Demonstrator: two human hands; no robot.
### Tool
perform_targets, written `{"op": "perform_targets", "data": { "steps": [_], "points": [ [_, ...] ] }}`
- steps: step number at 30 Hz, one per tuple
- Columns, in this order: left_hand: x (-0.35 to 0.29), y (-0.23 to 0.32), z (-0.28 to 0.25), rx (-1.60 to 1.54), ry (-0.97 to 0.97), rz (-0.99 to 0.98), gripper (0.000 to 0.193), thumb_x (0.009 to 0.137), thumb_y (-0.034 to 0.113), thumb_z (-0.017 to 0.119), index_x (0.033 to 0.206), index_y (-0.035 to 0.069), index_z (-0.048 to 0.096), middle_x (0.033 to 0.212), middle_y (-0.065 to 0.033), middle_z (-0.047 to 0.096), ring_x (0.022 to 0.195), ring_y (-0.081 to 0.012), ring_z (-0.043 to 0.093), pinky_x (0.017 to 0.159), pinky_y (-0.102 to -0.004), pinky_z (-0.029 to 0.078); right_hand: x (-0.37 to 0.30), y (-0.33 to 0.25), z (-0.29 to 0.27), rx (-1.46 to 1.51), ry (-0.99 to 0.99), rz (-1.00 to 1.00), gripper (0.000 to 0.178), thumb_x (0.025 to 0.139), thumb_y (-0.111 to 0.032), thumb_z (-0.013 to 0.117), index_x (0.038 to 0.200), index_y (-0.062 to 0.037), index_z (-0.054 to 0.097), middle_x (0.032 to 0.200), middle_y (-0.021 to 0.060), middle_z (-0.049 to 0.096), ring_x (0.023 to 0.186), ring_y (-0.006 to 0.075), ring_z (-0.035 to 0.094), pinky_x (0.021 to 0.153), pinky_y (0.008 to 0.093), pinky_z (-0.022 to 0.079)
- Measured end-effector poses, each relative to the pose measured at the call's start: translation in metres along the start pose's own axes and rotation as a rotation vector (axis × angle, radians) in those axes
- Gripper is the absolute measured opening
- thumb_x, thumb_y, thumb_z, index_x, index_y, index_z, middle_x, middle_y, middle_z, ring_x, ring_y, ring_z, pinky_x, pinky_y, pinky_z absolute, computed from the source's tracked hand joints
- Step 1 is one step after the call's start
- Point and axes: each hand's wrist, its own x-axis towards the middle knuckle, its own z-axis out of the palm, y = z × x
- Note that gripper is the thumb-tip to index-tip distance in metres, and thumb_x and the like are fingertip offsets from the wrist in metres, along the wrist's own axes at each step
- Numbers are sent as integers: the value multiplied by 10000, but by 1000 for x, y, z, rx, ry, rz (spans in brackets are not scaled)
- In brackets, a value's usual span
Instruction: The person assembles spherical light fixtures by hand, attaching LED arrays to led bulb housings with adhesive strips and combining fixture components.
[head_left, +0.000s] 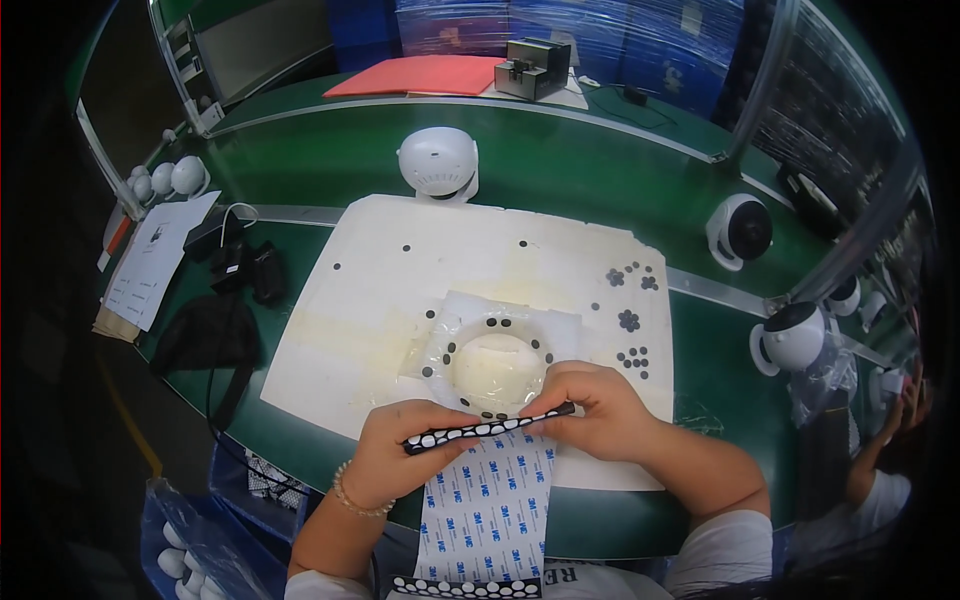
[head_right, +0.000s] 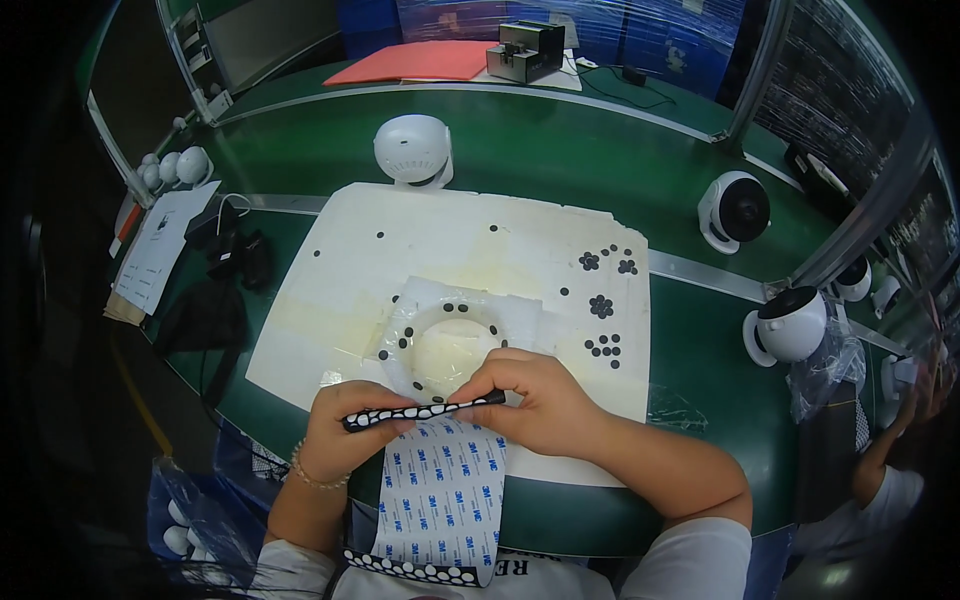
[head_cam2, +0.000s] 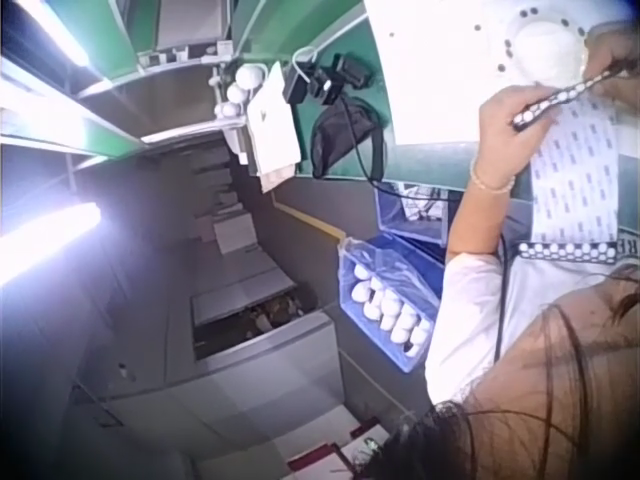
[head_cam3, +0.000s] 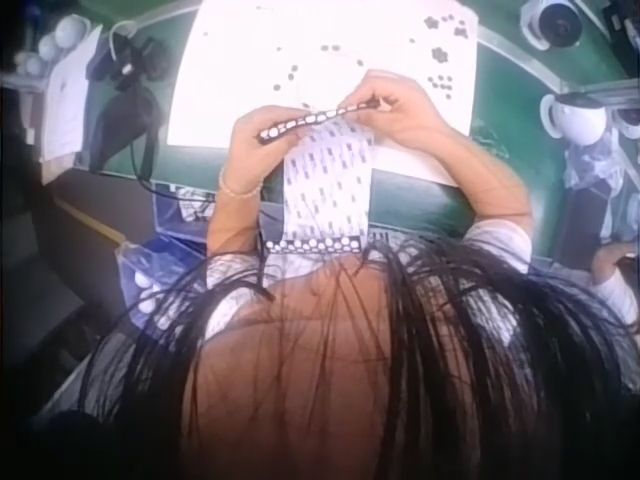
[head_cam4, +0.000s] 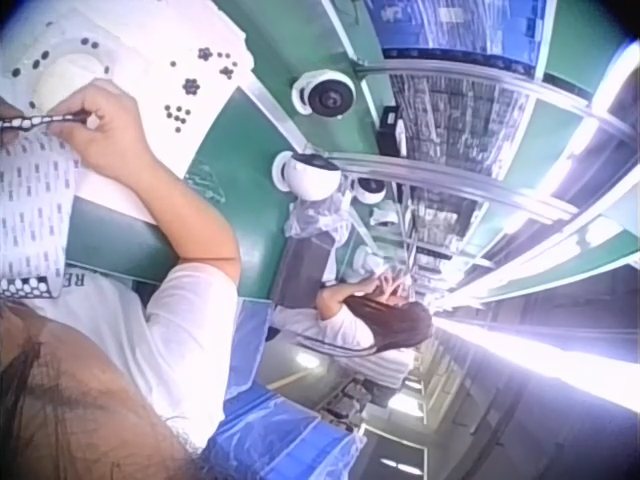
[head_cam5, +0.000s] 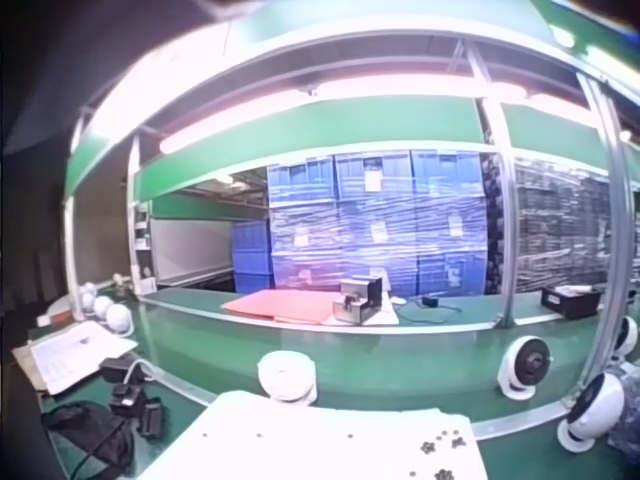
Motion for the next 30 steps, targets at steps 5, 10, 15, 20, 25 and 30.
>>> {"op": "perform_targets", "data": {
  "steps": [5, 10, 15, 20, 25, 30],
  "points": [
    [1, 5, 4, 65, 72, 47, 202, 657, -34, 682, 853, 7, 657, 709, -105, 634, 618, -167, 610, 558, -239, 458, 0, 6, 0, 96, -1, 45, 195, 709, 15, 686, 883, -63, 643, 855, 48, 597, 792, 131, 572, 703, 245, 451],
    [2, 8, 2, 212, 60, 188, 214, 632, -88, 644, 834, -18, 646, 668, -107, 612, 570, -182, 596, 529, -243, 446, 4, 7, 4, 641, 15, 272, 179, 758, 55, 633, 915, -22, 593, 889, 57, 599, 848, 108, 569, 740, 232, 460],
    [0, 0, 2, 212, 112, 305, 326, 623, -48, 656, 939, 33, 652, 682, -94, 600, 571, -209, 570, 501, -272, 428, 2, 14, 1, 684, 1, 242, 160, 771, 69, 615, 896, -7, 549, 891, 77, 596, 861, 128, 575, 777, 238, 461],
    [1, 0, 4, 197, 128, 307, 319, 627, -46, 652, 936, 31, 652, 684, -97, 598, 578, -212, 571, 508, -274, 430, 0, 18, -2, 582, -19, 214, 196, 767, 52, 628, 934, -9, 545, 949, 74, 588, 902, 132, 563, 806, 251, 449],
    [-2, 1, -1, 182, 122, 239, 321, 629, -37, 652, 944, 22, 645, 716, -97, 607, 608, -217, 578, 533, -282, 441, 14, 14, -24, 372, -133, 164, 382, 729, 1, 686, 1072, -28, 522, 1092, 94, 546, 1031, 158, 506, 876, 288, 400],
    [-2, 0, -2, 193, 53, 358, 349, 635, -7, 656, 982, 24, 632, 758, -103, 621, 639, -238, 584, 574, -298, 466, 57, 46, -65, 111, 92, 0, 443, 829, -228, 610, 1213, -58, 467, 1258, 113, 443, 1163, 190, 404, 941, 308, 345]
  ]
}}
